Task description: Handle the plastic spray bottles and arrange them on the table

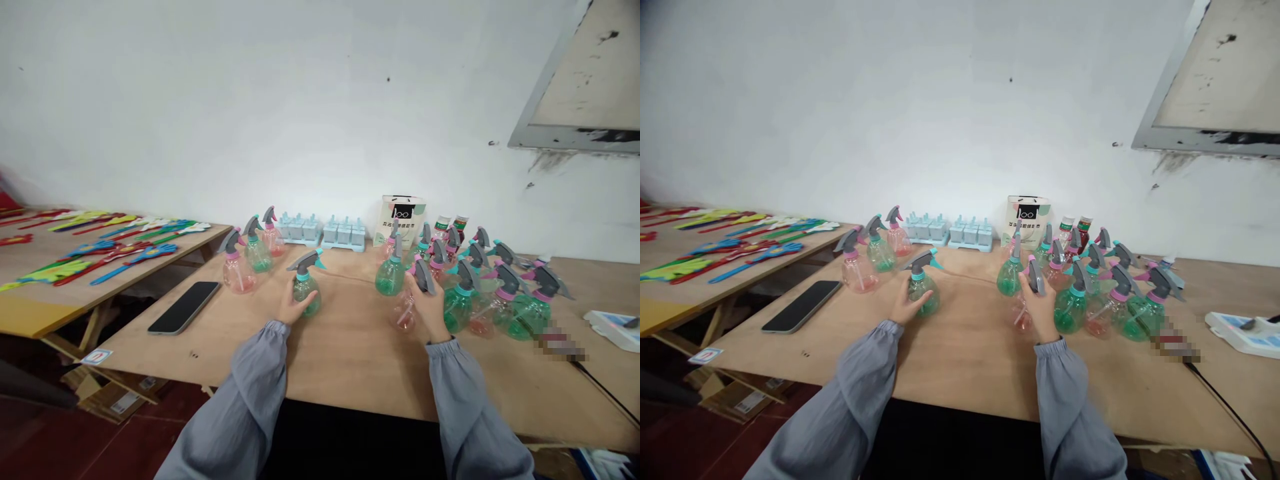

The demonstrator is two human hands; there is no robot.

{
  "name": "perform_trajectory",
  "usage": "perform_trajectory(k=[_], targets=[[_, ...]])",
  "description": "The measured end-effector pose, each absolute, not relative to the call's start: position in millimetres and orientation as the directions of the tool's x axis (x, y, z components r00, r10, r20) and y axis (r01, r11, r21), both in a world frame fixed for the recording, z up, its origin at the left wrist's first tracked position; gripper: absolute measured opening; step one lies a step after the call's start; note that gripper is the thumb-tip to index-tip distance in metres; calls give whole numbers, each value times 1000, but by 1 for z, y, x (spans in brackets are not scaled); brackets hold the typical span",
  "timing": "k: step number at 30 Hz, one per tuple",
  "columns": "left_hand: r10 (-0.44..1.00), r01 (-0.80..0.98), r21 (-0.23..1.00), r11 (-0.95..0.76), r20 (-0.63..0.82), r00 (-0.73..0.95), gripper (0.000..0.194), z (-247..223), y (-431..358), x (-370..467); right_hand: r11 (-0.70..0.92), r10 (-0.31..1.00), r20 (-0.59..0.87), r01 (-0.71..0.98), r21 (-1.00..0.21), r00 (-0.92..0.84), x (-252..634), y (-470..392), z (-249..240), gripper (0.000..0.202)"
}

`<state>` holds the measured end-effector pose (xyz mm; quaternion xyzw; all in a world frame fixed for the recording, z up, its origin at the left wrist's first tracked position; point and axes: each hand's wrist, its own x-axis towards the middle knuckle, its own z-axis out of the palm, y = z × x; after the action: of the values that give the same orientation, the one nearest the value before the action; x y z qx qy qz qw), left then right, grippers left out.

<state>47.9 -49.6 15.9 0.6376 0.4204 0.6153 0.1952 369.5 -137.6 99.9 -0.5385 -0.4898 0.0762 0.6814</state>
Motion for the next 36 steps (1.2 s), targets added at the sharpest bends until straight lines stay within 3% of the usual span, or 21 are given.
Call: perform_trajectory(k=[13, 17, 19, 22, 24, 26, 28, 31, 34, 36], targets=[[793, 291, 784, -548, 598, -118, 69, 15, -49, 49, 289, 584, 603, 555, -780, 543, 370, -114, 86, 51], [796, 286, 781, -555, 599, -90, 71, 14, -50, 48, 356, 541, 658, 566, -743, 523, 370, -104, 82, 59], [802, 284, 782, -555, 593, -66, 71, 12, -50, 46, 436, 443, 751, 615, -657, 489, 373, -102, 79, 72], [805, 299, 780, -550, 591, -62, 65, 8, -49, 42, 496, 117, 908, 769, -404, 402, 376, -110, 76, 84], [801, 303, 777, -552, 595, -67, 61, 6, -51, 44, 493, -91, 944, 838, -235, 318, 370, -122, 77, 75], [792, 317, 764, -561, 607, -60, 59, 5, -56, 51, 518, -146, 956, 843, -144, 253, 354, -137, 77, 61], [764, 371, 718, -590, 644, -32, 56, 8, -67, 63, 569, -6, 979, 806, -163, 202, 330, -148, 78, 52], [714, 519, 603, -606, 700, 22, 54, 14, -92, 87, 637, 406, 906, 673, -374, 119, 289, -147, 75, 46], [705, 716, 475, -512, 708, 34, 55, 19, -117, 106, 604, 651, 755, 546, -581, 84, 260, -129, 71, 70], [697, 809, 378, -450, 715, 54, 59, 20, -129, 114, 566, 738, 671, 480, -670, 66, 250, -115, 70, 83]])
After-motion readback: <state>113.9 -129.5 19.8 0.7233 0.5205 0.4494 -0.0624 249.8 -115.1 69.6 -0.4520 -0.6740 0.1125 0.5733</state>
